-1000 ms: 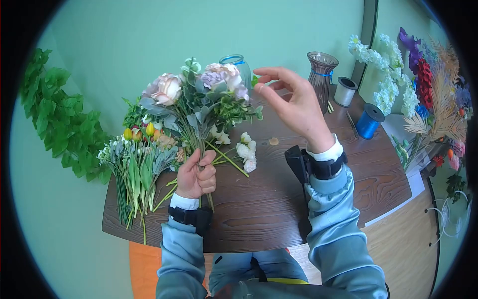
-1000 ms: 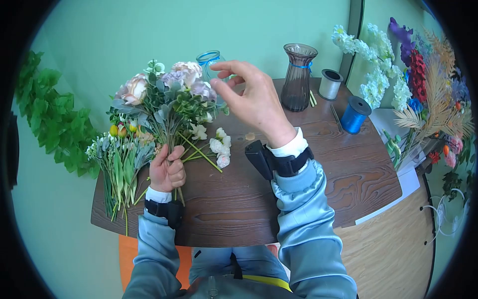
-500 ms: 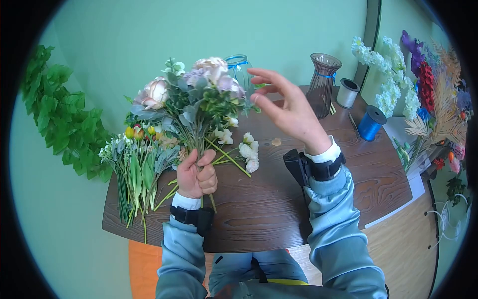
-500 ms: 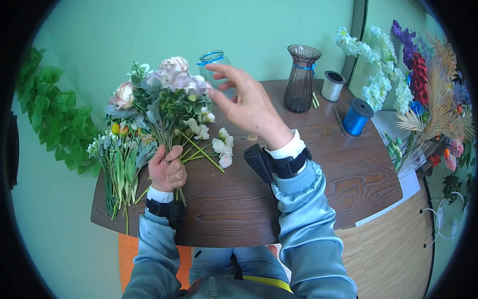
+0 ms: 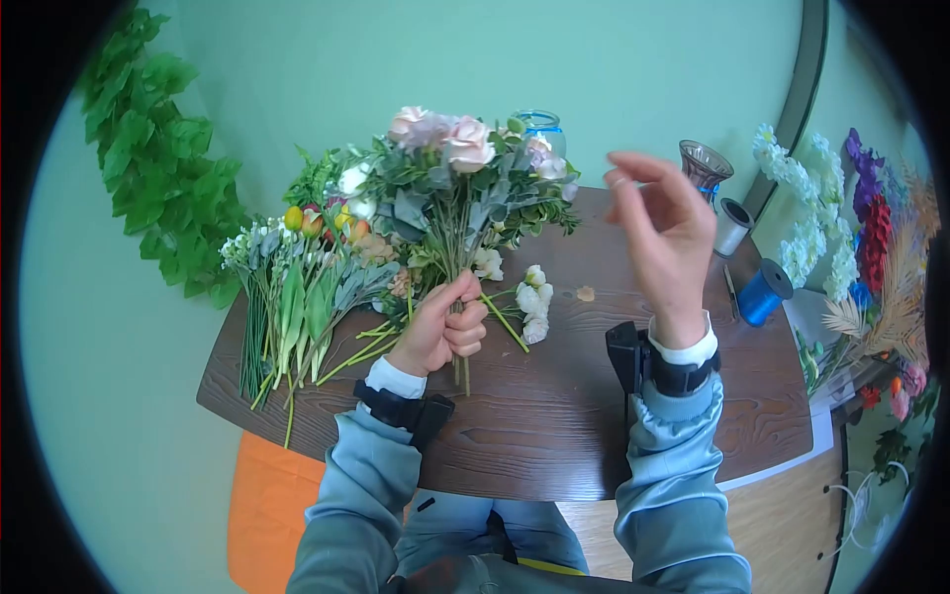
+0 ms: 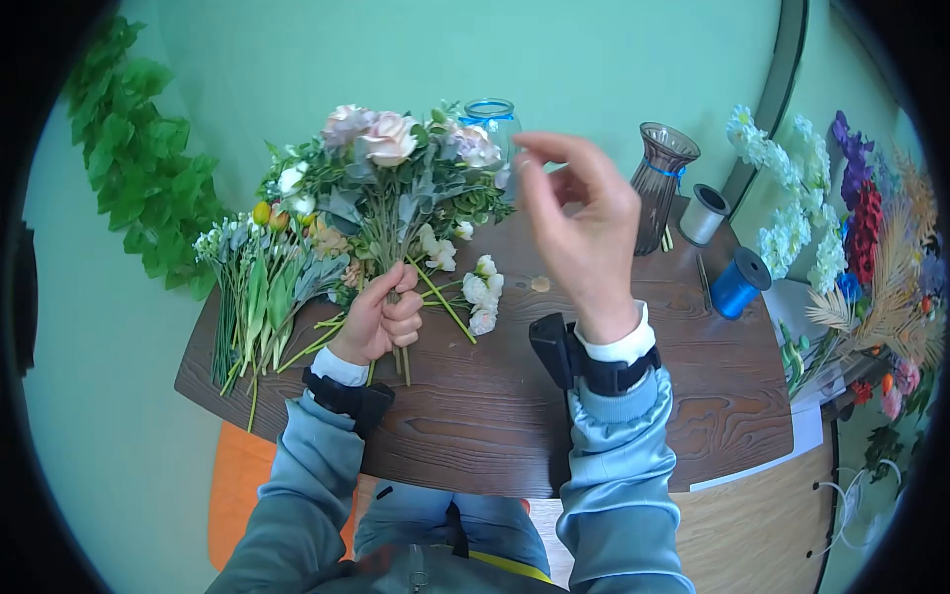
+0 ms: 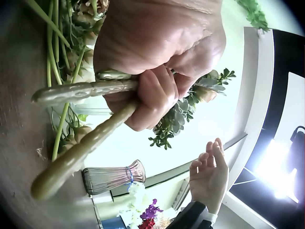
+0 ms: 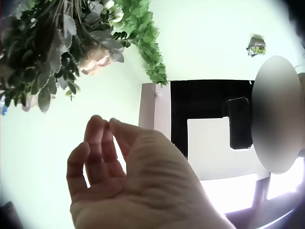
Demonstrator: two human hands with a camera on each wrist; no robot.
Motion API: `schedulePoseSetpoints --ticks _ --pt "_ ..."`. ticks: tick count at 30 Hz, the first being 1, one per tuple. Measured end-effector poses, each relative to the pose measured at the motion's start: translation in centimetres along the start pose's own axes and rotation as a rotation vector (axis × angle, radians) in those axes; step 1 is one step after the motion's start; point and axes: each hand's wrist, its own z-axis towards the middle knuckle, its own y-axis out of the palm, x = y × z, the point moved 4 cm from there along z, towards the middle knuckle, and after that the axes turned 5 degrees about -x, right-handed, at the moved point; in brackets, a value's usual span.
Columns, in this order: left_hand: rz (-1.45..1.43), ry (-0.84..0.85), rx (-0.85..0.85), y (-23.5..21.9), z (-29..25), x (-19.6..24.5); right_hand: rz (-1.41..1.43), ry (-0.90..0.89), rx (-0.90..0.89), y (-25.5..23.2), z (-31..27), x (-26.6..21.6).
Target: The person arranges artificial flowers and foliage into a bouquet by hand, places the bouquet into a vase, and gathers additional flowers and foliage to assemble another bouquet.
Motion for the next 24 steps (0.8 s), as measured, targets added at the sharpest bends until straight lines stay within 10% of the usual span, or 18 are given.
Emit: schedulePoseSetpoints --ticks 15,24 --pt "0.289 -0.098 0.149 0.8 0.3 -0.6 -0.576 0.049 -0.524 5.6 -3.0 2.3" --pt "0.149 -0.029 0.131 0.2 0.1 -0.1 -0.627 0.087 -0.428 3.1 -1.6 3.1"
